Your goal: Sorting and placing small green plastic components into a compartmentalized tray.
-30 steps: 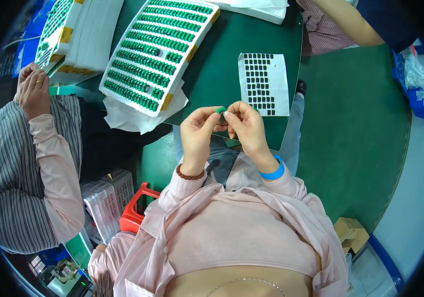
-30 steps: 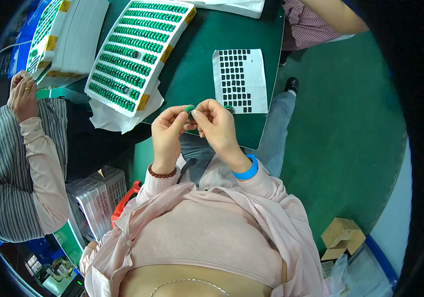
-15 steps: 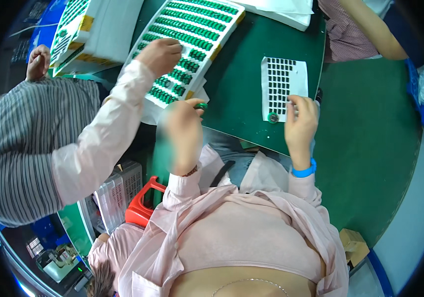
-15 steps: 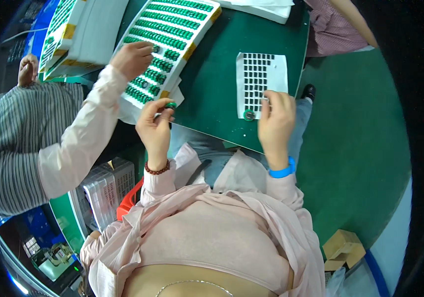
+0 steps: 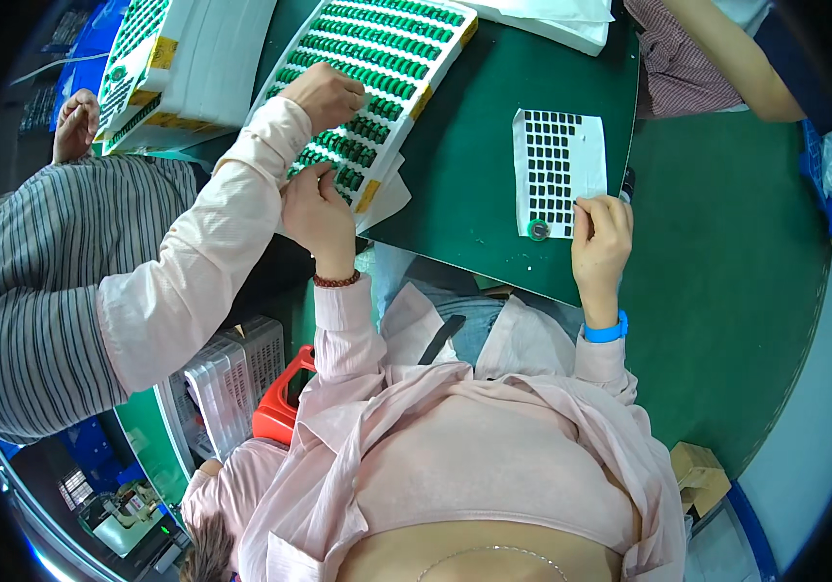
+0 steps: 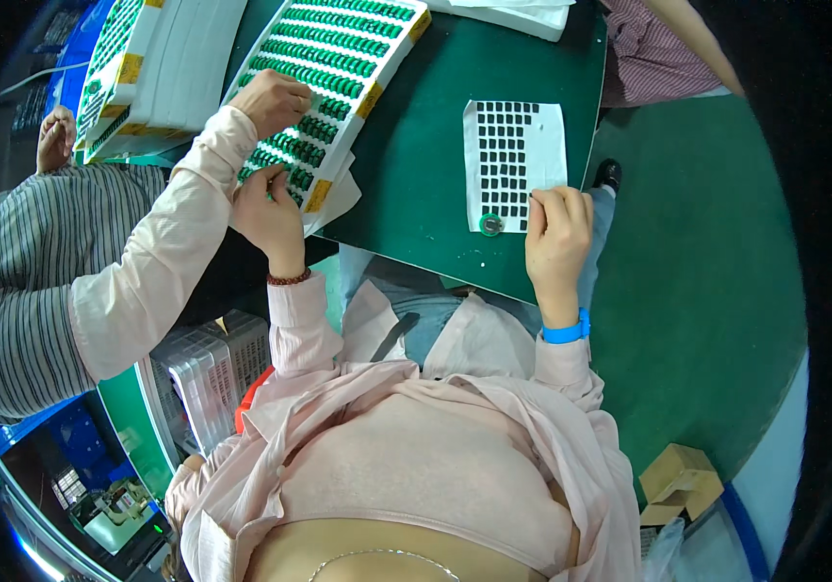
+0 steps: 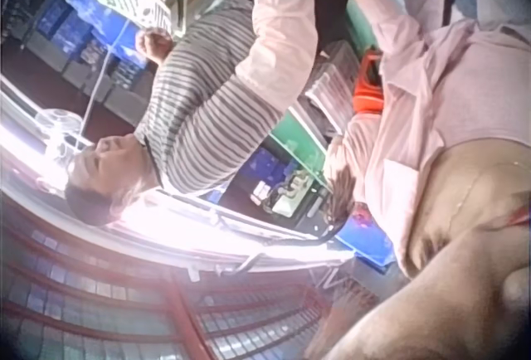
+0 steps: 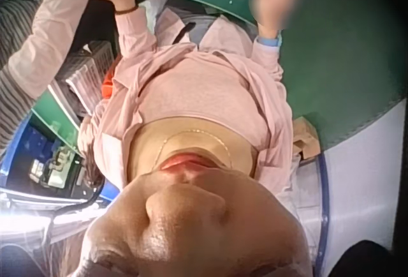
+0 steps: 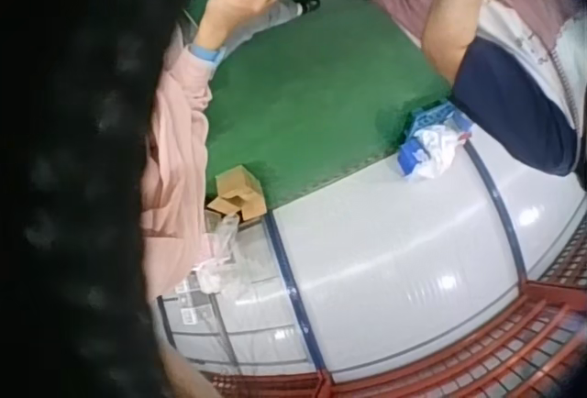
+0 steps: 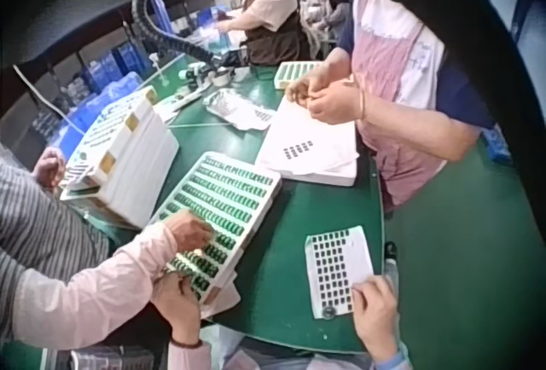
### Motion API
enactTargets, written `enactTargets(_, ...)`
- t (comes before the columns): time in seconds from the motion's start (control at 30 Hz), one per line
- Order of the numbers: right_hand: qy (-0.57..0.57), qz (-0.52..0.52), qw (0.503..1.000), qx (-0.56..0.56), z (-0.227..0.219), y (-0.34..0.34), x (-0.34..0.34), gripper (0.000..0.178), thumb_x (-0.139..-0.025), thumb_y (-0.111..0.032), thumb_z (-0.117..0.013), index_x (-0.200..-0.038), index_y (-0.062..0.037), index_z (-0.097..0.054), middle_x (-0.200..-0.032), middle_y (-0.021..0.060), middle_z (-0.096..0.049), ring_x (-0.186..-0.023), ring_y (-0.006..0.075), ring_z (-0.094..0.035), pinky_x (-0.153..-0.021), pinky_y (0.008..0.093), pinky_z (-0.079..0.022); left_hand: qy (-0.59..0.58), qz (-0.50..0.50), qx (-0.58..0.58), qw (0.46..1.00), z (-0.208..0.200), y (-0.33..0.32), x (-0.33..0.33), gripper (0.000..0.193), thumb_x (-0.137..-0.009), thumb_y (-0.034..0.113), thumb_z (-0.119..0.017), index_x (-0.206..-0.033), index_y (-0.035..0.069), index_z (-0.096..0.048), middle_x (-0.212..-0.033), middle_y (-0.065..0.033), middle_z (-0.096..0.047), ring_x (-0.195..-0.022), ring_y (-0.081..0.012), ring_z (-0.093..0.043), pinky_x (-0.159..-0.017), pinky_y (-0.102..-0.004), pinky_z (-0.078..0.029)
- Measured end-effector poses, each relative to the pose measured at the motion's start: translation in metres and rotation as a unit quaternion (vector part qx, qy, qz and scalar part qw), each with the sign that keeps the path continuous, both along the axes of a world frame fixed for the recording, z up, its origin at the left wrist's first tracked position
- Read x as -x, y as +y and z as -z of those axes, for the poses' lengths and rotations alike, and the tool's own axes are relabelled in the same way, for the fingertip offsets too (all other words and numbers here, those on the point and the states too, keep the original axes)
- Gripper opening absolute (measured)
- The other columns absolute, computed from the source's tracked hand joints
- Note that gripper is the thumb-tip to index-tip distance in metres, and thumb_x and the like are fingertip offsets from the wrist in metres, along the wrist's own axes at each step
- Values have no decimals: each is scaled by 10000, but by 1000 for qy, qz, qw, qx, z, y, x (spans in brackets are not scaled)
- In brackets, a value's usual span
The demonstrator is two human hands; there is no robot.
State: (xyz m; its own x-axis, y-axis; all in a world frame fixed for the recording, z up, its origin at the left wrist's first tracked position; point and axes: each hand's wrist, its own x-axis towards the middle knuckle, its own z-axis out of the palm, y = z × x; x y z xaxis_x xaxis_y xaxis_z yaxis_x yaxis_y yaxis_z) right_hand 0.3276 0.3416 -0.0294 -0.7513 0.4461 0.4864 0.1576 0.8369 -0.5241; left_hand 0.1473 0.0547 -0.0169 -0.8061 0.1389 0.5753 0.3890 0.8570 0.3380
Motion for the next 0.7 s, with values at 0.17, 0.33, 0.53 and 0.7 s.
enactTargets(0.17, 4, 1, 1000, 0, 2, -1, 0, 82, -824, 27, -685, -895, -9, -672, -877, 88, -607, -817, 271, -565, -707, 379, -477, -31, -37, -54, 997, -5, 4, 3, 58, -759, 71, -707, -794, 107, -736, -777, -79, -702, -773, -303, -652, -742, -389, -499)
enactTargets(0.33, 6, 1, 1000, 9, 1, -2, 2, 79, -823, 23, -679, -887, -18, -661, -883, 90, -607, -830, 279, -568, -724, 385, -479, -40, -49, -61, 996, -8, 7, 4, 57, -751, 71, -713, -781, 109, -744, -803, -70, -718, -763, -281, -658, -749, -373, -506)
enactTargets(0.53, 0, 1, 1000, 15, 6, 2, 2, 77, -826, 24, -676, -885, -20, -655, -884, 90, -606, -831, 279, -566, -724, 384, -478, -70, -41, -95, 992, -1, 7, 11, 76, -756, -2, -694, -803, 41, -735, -724, -120, -701, -613, -230, -657, -604, -325, -497)
enactTargets(0.7, 5, -4, 1000, 9, 3, 1, 3, 79, -835, 28, -674, -900, -12, -654, -883, 92, -603, -811, 269, -556, -704, 374, -476, -8, -6, -32, 999, -2, 1, 17, 54, -752, 14, -720, -781, 57, -733, -753, -87, -679, -709, -247, -631, -669, -348, -484)
